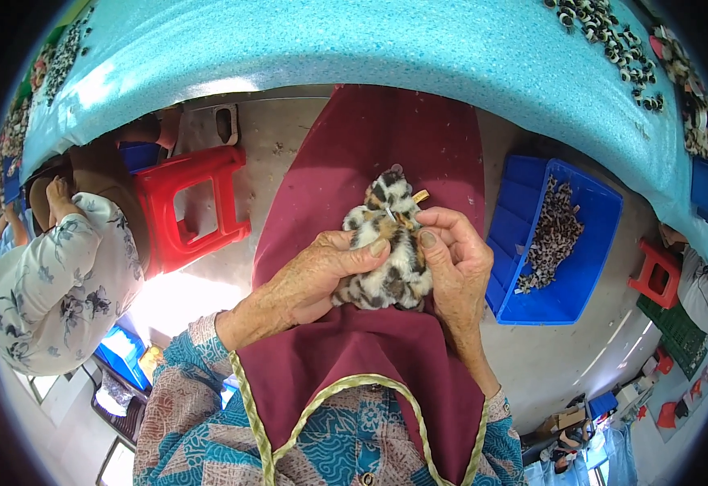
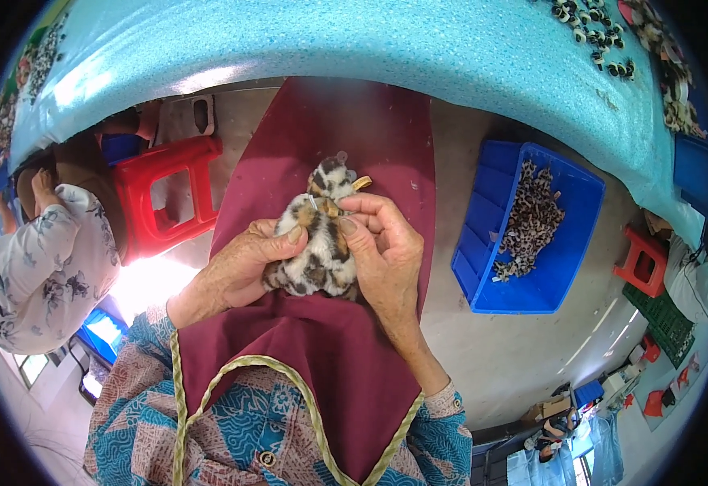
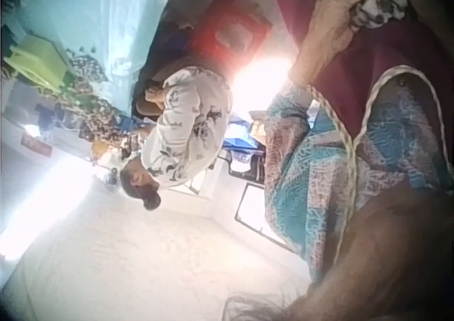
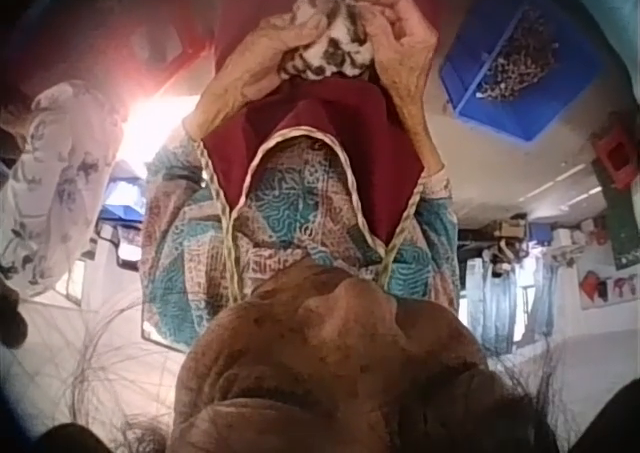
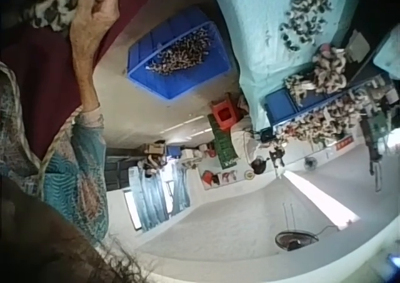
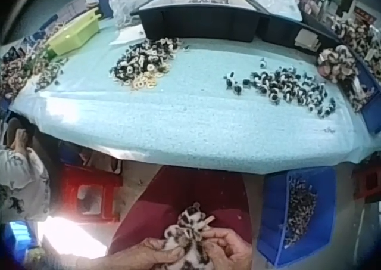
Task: The person assembles leopard-print plush toy parts and attaches tags to them with plastic fasteners by hand, working at a manufacturing workstation.
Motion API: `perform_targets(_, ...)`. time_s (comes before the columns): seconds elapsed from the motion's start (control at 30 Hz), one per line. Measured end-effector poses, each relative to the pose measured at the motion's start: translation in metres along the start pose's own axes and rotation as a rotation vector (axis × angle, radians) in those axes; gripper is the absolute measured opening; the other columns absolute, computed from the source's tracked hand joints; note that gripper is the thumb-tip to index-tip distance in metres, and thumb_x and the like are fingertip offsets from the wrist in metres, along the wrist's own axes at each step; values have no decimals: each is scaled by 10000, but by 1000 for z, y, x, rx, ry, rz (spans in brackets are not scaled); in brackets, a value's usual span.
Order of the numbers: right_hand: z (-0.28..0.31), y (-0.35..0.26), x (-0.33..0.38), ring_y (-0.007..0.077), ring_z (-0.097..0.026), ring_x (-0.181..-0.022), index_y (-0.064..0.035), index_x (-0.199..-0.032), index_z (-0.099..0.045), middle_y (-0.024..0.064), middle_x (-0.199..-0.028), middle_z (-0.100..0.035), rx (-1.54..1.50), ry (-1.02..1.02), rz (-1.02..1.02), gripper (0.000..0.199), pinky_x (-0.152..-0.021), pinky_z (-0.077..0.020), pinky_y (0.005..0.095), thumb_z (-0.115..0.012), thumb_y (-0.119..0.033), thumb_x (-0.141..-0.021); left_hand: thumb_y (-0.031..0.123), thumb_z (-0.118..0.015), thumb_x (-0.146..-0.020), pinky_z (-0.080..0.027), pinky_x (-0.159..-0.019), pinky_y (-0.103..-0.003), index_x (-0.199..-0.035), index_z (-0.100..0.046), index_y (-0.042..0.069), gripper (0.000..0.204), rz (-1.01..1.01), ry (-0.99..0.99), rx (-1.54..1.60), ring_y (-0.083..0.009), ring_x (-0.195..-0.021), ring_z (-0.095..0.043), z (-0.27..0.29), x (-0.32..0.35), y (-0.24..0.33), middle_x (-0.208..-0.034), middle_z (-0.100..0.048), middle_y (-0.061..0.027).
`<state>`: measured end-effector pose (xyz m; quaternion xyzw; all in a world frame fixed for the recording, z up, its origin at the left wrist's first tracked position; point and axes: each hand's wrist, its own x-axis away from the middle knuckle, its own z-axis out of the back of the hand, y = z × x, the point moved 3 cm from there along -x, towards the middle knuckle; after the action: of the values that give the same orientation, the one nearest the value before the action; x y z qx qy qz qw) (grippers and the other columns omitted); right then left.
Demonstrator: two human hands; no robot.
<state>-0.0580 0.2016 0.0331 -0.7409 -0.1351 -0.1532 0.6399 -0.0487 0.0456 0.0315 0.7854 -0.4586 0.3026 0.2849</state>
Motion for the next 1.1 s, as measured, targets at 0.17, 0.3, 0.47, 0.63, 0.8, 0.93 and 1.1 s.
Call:
perform_targets(0.17,4,0,1,52,-539,-740,47,-1019,-551,46,-824,-613,-9,33,2,177,-663,-433,180,-566,-11,-852,217,-592,-859,-529,-774,-295,-1058,-581,-1,295,38,-42,82,-169,-867,-634,-7,5,-3,-970,-642,-77)
perform_targets(0.3,9,-1,5,56,-537,-750,48,-1025,-546,47,-834,-611,-40,42,8,199,-666,-428,180,-584,-38,-850,182,-585,-860,-531,-773,-303,-1055,-577,-12,275,67,-60,144,-174,-870,-633,-8,7,-3,-969,-640,-83)
perform_targets(0.47,6,-6,9,52,-531,-739,47,-1023,-544,48,-828,-609,-56,12,-11,211,-663,-422,176,-598,-55,-846,143,-602,-852,-525,-784,-280,-1115,-560,40,286,71,-43,108,-136,-876,-622,-15,9,-3,-986,-632,-43)
perform_targets(0.63,0,-14,13,53,-531,-727,44,-1014,-547,44,-817,-612,-54,-12,-27,217,-662,-422,178,-612,-71,-842,130,-626,-834,-512,-803,-268,-1101,-569,38,288,41,-47,48,-125,-885,-614,-15,11,-4,-988,-632,-43)
perform_targets(0.8,2,-15,14,62,-561,-761,44,-1001,-551,61,-840,-627,26,25,-47,191,-680,-435,181,-601,-58,-847,138,-626,-835,-508,-804,-271,-1091,-580,39,278,58,16,58,-126,-889,-610,-15,14,-3,-995,-635,-42)
perform_targets(0.93,2,-13,15,65,-568,-769,44,-994,-553,67,-849,-631,-29,42,-35,173,-688,-443,181,-593,-40,-848,146,-629,-828,-511,-810,-298,-1114,-553,36,316,79,37,112,-152,-910,-617,-14,14,-10,-1006,-630,-47)
perform_targets(1.1,3,-17,16,67,-571,-760,44,-989,-553,66,-844,-632,-9,50,7,163,-679,-450,183,-589,-35,-851,125,-625,-824,-508,-818,-318,-1110,-552,23,311,1,-25,154,-170,-911,-618,-19,13,-9,-1016,-628,-57)
